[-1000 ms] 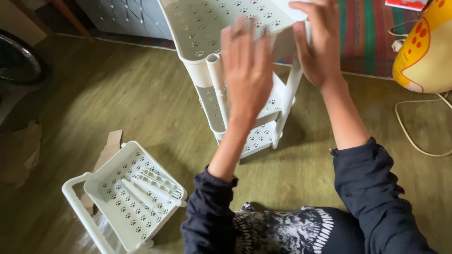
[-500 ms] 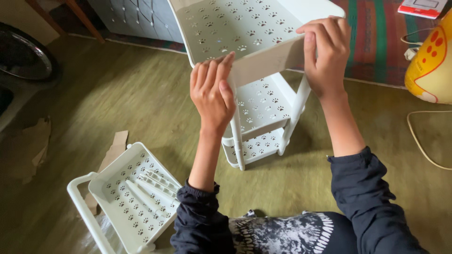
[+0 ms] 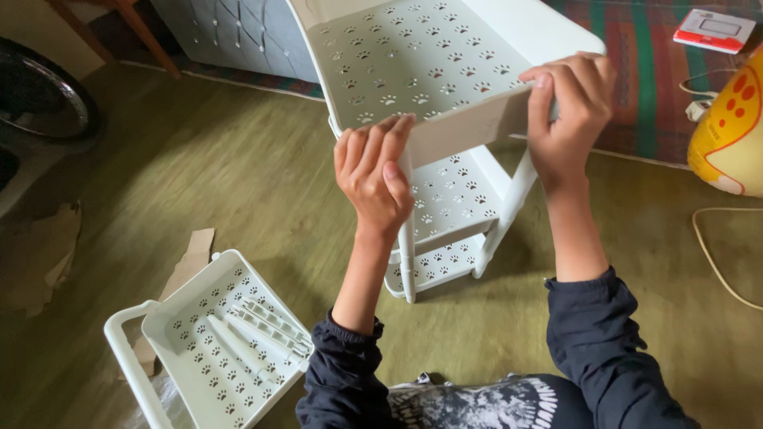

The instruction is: The person assembles a white plastic storage unit by inserting vertical poles into the corners of the baskets and stacking them to form a multi-tiered rack. The person handles the baskets and poles by hand, aligning and securing each layer.

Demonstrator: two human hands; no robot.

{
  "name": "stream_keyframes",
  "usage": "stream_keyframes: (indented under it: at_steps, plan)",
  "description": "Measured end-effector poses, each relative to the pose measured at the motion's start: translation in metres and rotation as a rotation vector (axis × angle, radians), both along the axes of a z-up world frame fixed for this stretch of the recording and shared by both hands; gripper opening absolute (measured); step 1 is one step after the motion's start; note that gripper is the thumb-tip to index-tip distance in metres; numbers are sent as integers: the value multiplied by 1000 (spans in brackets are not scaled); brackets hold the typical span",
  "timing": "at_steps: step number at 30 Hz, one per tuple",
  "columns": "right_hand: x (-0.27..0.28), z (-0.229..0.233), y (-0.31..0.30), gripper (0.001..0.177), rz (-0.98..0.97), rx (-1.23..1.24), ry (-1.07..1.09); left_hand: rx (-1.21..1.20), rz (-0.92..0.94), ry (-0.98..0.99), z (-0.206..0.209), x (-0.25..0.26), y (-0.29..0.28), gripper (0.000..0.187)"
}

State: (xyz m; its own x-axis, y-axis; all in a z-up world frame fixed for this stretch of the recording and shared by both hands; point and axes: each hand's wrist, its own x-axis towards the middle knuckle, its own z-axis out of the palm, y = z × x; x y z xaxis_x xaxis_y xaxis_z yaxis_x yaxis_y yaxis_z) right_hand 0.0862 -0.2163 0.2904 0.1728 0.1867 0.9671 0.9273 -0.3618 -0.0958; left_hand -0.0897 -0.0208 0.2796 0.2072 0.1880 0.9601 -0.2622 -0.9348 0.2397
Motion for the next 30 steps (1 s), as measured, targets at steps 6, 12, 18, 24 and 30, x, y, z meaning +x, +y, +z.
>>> stream_keyframes:
  at_steps: [6, 12, 18, 24, 30]
  plan:
    - [-2, -4, -6, 26, -19, 12, -23, 7, 10, -12, -5, -2, -8, 56]
    - [-5, -2, -13, 25, 9, -16, -19, 0, -17, -21, -1, -4, -10, 57]
    - [-4, 4, -17, 22, 52, -85, -27, 39, -62, 44, 5, -12, 1, 59]
    - [2, 11, -14, 22, 78, -128, -11, 35, -118, 144, 10, -16, 17, 60]
    - [-21, 33, 4, 20, -182, -129, -181, -85, -258, 217, 18, -25, 23, 70]
